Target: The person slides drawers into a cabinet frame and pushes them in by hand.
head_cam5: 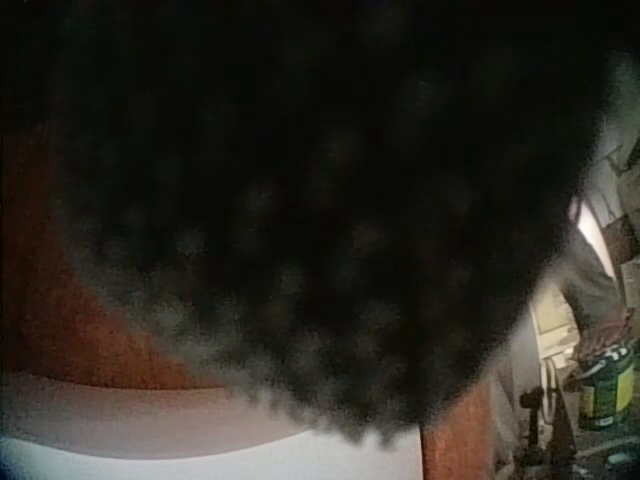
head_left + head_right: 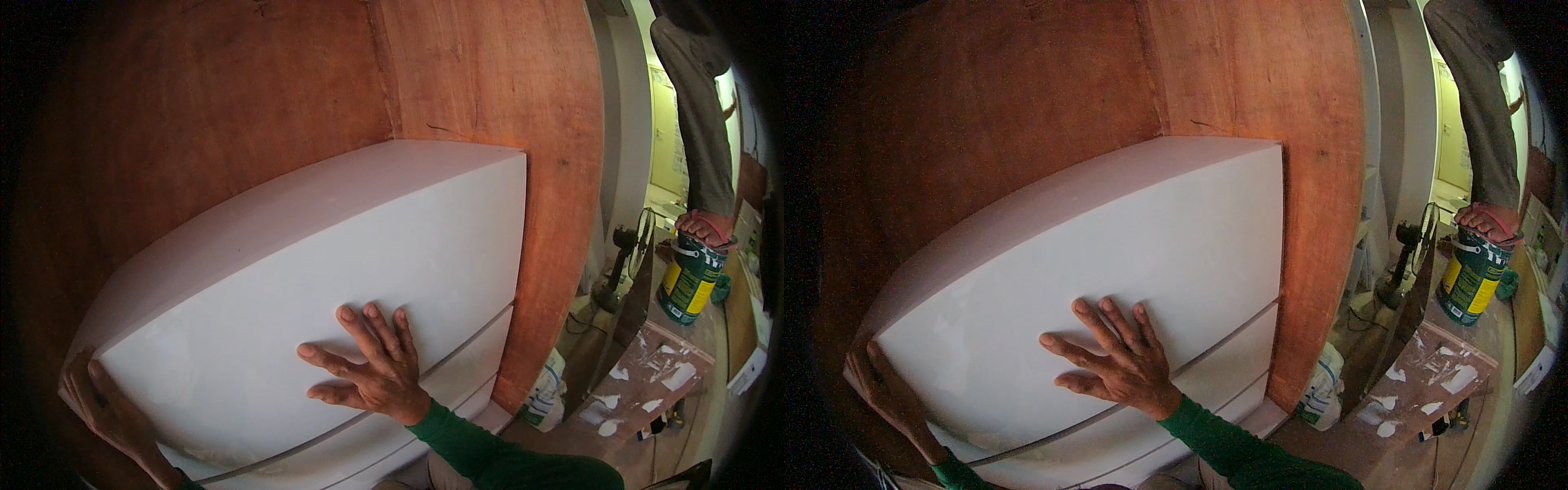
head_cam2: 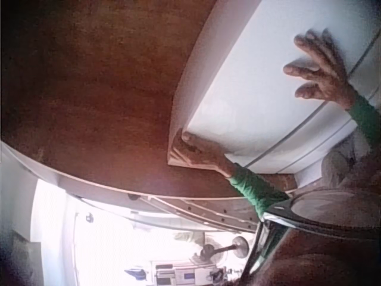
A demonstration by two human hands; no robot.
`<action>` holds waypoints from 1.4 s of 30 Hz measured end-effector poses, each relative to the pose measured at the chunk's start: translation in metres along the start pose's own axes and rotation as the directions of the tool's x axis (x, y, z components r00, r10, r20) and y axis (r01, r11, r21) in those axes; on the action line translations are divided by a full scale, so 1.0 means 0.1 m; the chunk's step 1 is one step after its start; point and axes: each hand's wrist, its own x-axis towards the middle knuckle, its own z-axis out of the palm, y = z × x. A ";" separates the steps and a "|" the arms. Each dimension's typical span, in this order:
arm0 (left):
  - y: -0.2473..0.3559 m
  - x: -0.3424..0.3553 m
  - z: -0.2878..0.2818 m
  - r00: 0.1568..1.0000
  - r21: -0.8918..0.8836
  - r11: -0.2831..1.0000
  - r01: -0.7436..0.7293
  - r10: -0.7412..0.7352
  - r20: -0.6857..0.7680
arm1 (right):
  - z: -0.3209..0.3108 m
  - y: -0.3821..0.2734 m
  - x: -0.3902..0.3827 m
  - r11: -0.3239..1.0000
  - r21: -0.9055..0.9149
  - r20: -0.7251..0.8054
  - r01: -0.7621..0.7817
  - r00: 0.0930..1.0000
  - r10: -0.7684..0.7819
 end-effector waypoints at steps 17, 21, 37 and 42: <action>2.79 0.06 0.14 0.842 -0.658 0.630 -0.412 0.540 -0.010 | -0.07 0.13 -0.12 0.998 0.060 0.041 0.000 0.999 -0.003; 4.04 0.17 0.32 0.778 -0.817 0.450 -0.360 0.628 0.003 | -0.07 0.10 -0.11 0.978 0.210 0.124 -0.017 0.992 -0.010; 4.57 -0.06 0.40 0.824 -0.822 0.462 -0.333 0.567 -0.015 | -0.40 0.28 0.14 0.995 0.098 0.198 0.008 0.980 -0.028; 4.33 -0.09 0.52 0.799 -0.769 0.518 -0.374 0.601 0.017 | -0.21 0.06 0.10 0.977 0.214 0.184 -0.013 0.983 -0.027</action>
